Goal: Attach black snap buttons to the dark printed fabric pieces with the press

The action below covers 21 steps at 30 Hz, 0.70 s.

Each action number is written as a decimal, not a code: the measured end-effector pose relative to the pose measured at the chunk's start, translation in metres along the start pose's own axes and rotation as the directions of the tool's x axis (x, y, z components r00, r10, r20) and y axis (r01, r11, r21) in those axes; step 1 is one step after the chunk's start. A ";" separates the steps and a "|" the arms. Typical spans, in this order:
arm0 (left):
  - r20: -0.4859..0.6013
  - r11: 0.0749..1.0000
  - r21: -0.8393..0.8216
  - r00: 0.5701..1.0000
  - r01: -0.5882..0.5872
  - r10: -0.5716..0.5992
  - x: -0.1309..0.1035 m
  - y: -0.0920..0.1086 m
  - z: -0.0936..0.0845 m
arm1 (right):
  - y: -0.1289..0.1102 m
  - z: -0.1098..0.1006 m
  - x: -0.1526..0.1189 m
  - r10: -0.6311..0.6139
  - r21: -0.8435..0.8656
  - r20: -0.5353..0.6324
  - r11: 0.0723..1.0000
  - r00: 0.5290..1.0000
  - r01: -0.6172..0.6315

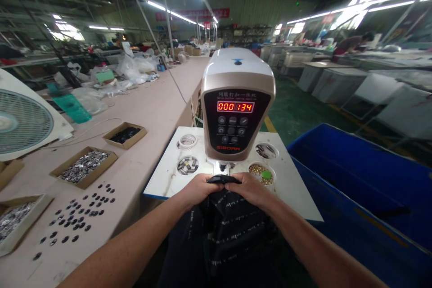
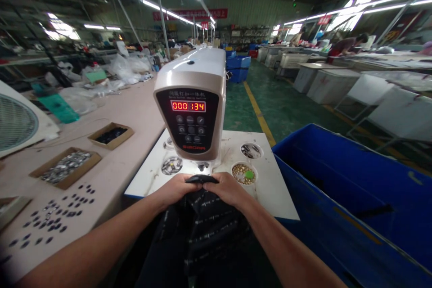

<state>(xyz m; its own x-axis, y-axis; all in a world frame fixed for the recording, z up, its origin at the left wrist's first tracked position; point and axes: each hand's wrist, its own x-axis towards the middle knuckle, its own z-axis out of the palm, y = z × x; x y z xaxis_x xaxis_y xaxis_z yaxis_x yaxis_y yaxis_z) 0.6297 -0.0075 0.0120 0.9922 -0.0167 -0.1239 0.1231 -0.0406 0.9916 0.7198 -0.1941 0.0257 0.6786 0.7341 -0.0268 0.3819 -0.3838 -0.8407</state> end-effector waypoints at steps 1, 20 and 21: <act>-0.017 1.000 0.008 1.000 0.000 0.000 0.004 0.000 -0.001 | 0.000 -0.001 0.005 -0.004 -0.020 -0.004 1.000 1.000 0.004; -0.131 0.974 0.225 0.991 0.034 -0.004 0.033 0.001 -0.017 | 0.003 -0.011 0.032 0.018 -0.008 -0.036 1.000 0.999 -0.018; -0.131 0.972 0.233 0.991 0.030 0.001 0.034 0.000 -0.018 | 0.003 -0.011 0.033 0.021 0.002 -0.033 1.000 0.999 -0.021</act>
<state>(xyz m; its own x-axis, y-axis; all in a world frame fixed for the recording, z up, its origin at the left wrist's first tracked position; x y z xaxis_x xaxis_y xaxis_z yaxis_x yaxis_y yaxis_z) 0.6642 0.0094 0.0086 0.9866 0.1142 -0.1166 0.1440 -0.2730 0.9512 0.7501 -0.1776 0.0279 0.7067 0.7070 -0.0273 0.3659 -0.3982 -0.8412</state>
